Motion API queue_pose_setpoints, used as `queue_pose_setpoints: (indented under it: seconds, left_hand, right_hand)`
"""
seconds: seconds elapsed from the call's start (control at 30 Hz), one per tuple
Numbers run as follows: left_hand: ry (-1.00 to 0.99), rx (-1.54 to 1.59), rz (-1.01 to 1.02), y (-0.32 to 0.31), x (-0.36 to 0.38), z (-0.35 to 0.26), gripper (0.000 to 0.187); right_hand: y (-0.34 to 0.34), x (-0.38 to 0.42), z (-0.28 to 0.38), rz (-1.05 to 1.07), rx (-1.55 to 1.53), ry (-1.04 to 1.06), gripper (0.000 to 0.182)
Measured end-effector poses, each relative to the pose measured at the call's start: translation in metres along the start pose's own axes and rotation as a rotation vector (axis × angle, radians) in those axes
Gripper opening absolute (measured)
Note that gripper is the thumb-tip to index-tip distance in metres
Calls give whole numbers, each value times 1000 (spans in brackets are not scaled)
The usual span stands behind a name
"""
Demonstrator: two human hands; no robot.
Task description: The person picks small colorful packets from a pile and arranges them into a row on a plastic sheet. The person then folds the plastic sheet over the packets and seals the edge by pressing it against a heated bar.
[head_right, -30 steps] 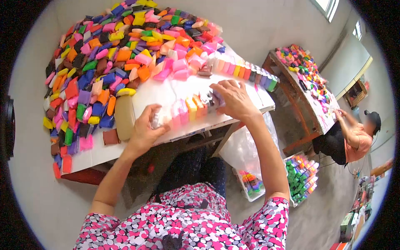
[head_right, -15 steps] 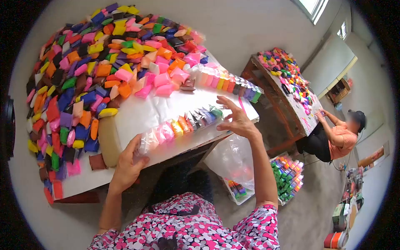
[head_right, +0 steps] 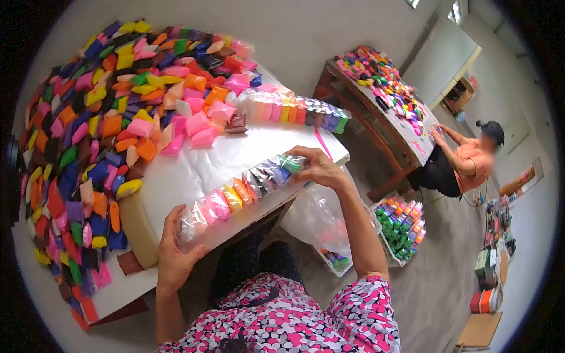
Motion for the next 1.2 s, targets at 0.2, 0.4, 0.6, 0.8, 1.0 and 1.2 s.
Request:
queue_pose_setpoints:
  seconds: [0.2,0.4,0.6,0.8,1.0,1.2]
  left_hand:
    - [97,185,20,-18,-15,2,66]
    - [-109,-20,-19,-14,-3,11,53]
    - [-250,82,38,-1,5,10,64]
    - [-157,26,282,-36,37,-28,67]
    - [148,108,688,-108,57,-10,47]
    - [387,144,761,-141,68,45,36]
  right_hand:
    - [-1,20,18,-95,47,178,78]
    - [-15,41,11,-281,-84,345,60]
    - [-29,105,11,-357,-161,204,58]
    - [-64,205,-32,-289,-277,56,55]
    - [-128,280,-105,-12,-438,-392,86]
    - [-172,278,-136,70,-194,-524,80]
Point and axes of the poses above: each hand's wrist, its own x-axis away from the middle knuckle, its own y-axis out of the back of the hand, z = x × y, the point moved 4 cm from there along -x, towards the middle knuckle, and after that the axes turned 11 degrees about -y, right-handed, at the moved point
